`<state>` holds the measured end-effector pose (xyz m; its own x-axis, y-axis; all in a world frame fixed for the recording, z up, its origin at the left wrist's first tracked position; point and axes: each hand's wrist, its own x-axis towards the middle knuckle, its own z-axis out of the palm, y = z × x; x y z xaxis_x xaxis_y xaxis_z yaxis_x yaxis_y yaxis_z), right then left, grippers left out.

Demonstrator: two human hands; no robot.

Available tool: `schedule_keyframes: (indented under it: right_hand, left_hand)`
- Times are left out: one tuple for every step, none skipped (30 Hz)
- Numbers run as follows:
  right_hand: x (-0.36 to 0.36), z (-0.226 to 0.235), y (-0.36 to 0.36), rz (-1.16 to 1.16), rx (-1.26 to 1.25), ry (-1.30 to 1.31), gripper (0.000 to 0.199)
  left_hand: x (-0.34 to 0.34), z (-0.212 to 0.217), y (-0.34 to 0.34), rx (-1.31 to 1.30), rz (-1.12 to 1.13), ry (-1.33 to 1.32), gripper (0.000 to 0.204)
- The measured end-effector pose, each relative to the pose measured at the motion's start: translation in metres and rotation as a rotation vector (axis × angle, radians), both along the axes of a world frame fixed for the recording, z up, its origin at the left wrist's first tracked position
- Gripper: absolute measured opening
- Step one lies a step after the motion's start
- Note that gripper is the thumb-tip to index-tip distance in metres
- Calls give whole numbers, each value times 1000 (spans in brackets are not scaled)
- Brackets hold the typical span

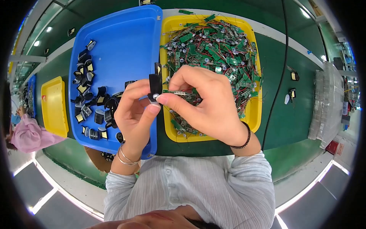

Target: The person assembles small circuit boards with black components and adhesive tape by hand at an industrial workbench.

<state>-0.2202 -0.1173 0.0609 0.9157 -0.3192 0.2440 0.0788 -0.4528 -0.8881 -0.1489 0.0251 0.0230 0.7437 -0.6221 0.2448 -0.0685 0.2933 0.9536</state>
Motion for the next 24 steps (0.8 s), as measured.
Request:
schedule_keyframes:
  right_hand:
    - [0,0,0,-9,-7,-13,18]
    - [0,0,0,-9,-5,-12,18]
    - [0,1,1,-12,-12,4,18]
    - [-1,1,2,-14,-19,21,18]
    - [-1,1,2,-13,-17,23,18]
    - [0,1,1,20,22,14,18]
    - [0,1,0,52,61,5,17]
    - [0,1,0,53,63,6,17]
    - [0,-1,-1,66,90,0,17]
    - [1,-1,-1,79,117,-6,17]
    - [0,-1,0,80,118,-7,17]
    - [0,-2,0,69,105,-8,18]
    - [0,-2,0,57,93,-9,18]
    - [0,-2,0,56,91,-7,18]
    - [0,0,0,51,67,5,18]
    - [0,0,1,44,42,17,18]
    - [0,0,1,46,42,17,18]
    - [0,-1,2,29,21,1,18]
    - [1,-1,3,11,0,-16,18]
    - [1,-2,4,12,0,-16,18]
    - [1,-2,5,-7,-21,-30,18]
    - [1,-2,6,-25,-41,-44,18]
    - [2,-3,6,-25,-42,-44,18]
    - [2,-3,7,-20,-34,-59,17]
  left_hand:
    - [0,1,0,5,14,-29,25]
    - [0,2,0,10,28,-59,25]
    - [0,1,0,12,29,-56,25]
    - [2,-1,-1,26,62,-161,24]
    - [3,-2,-2,41,96,-267,24]
    - [3,-2,-2,43,95,-266,24]
    - [3,-1,-3,38,111,-281,24]
    - [3,0,-3,33,127,-296,24]
    - [3,0,-3,35,128,-297,24]
    - [3,0,-3,38,135,-324,24]
    - [3,0,-3,41,142,-351,24]
    - [3,0,-3,39,142,-349,24]
    - [4,-1,-3,45,143,-366,24]
    - [4,-1,-3,51,144,-383,24]
    - [4,-1,-3,52,147,-383,24]
    - [4,-1,-3,60,159,-413,24]
    - [4,-1,-3,68,172,-443,24]
    - [4,-1,-3,68,173,-443,24]
    - [4,0,-3,86,183,-457,24]
    - [3,1,-2,104,193,-470,24]
    - [3,2,-2,103,193,-470,24]
    - [3,3,-1,122,211,-496,24]
    - [2,3,-1,140,229,-522,24]
    - [2,4,0,140,229,-521,24]
